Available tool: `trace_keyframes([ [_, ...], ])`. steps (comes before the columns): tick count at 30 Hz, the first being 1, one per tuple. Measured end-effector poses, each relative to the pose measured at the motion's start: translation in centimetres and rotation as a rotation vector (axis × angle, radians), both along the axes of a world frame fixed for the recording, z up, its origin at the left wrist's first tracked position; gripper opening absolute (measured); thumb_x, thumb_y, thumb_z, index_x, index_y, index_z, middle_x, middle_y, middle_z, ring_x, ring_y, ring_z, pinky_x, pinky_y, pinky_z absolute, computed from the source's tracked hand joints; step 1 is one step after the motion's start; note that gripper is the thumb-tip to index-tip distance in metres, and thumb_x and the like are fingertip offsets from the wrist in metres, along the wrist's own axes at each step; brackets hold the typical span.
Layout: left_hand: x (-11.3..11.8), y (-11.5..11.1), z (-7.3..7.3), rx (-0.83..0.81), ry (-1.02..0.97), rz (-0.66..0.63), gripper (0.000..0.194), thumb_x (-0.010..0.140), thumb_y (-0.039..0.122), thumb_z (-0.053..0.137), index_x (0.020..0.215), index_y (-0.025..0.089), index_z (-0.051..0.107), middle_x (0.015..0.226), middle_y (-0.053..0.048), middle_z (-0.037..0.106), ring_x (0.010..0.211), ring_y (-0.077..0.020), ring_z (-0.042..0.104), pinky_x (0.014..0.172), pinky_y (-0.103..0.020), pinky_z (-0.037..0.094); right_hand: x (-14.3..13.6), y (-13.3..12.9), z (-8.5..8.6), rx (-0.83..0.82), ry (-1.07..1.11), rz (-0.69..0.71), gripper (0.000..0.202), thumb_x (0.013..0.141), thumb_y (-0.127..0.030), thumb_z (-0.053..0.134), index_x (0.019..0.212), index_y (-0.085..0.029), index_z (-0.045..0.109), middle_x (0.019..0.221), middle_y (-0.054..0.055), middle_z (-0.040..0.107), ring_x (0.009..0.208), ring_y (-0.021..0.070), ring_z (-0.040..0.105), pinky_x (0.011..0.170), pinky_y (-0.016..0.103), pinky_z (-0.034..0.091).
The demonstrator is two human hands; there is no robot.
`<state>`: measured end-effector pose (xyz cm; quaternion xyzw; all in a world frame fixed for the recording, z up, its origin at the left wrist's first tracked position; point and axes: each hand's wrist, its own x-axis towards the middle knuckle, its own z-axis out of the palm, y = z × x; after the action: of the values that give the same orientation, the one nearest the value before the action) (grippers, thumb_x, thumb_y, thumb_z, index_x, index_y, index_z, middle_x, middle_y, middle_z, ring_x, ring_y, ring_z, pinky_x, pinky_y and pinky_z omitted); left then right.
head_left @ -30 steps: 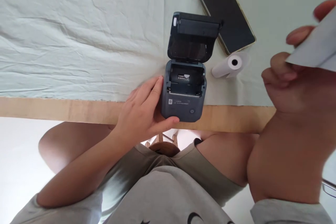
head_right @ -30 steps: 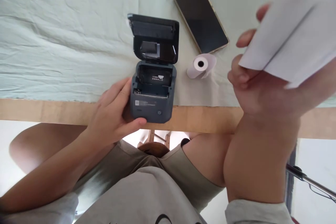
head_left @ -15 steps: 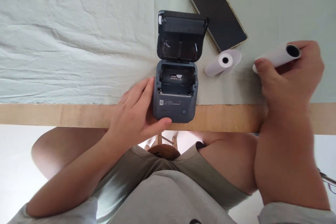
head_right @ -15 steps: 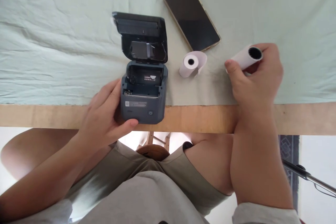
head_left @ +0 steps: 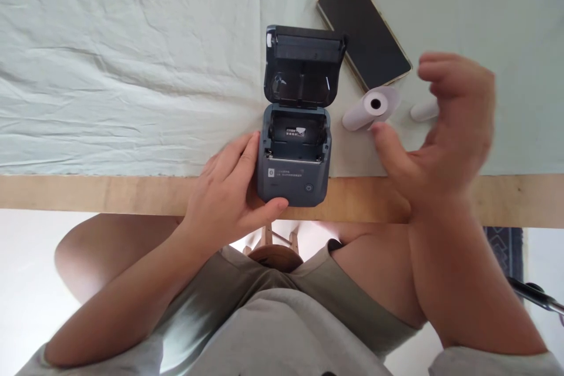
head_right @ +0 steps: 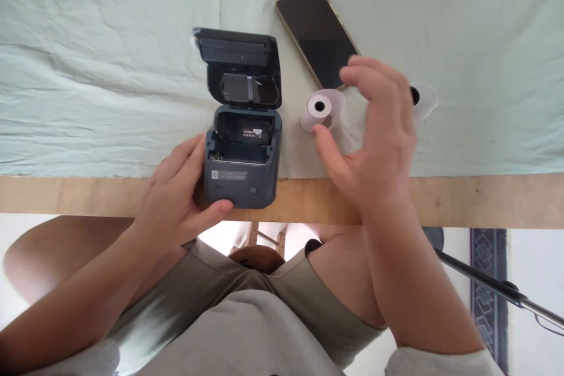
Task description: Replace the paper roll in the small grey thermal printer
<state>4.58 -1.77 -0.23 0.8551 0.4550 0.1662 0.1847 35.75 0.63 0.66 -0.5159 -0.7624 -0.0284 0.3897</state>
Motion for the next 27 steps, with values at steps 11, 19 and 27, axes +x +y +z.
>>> trace_keyframes([
  [11,-0.2,-0.1,-0.1,0.03,-0.011,-0.012,0.085,0.101,0.064,0.049,0.168,0.017,0.025,0.155,-0.021,0.052,0.139,-0.0391,0.057,0.113,-0.052,0.051,-1.6,1.5,-1.8,-0.261,0.062,-0.152,0.045,0.079,-0.025,0.077,0.121,-0.032,0.063,0.112,0.006,0.067,0.101,0.0248,0.067,0.087,0.047,0.061],
  [19,-0.1,0.0,0.0,0.057,0.003,-0.022,0.084,0.103,0.068,0.044,0.167,0.016,0.026,0.153,-0.022,0.054,0.138,-0.0381,0.059,0.111,-0.05,0.052,-1.7,1.3,-1.1,-0.241,0.087,-0.141,0.052,0.075,-0.023,0.08,0.125,-0.029,0.066,0.116,0.006,0.072,0.1,0.0227,0.069,0.072,0.037,0.059],
  [27,-0.1,-0.2,0.1,0.047,0.011,-0.016,0.085,0.102,0.069,0.045,0.167,0.015,0.027,0.153,-0.021,0.055,0.138,-0.0377,0.059,0.112,-0.049,0.052,-1.4,0.8,-1.1,-0.257,0.051,-0.203,0.065,0.069,-0.034,0.086,0.129,-0.028,0.061,0.094,-0.001,0.073,0.08,0.0195,0.069,0.07,0.037,0.057],
])
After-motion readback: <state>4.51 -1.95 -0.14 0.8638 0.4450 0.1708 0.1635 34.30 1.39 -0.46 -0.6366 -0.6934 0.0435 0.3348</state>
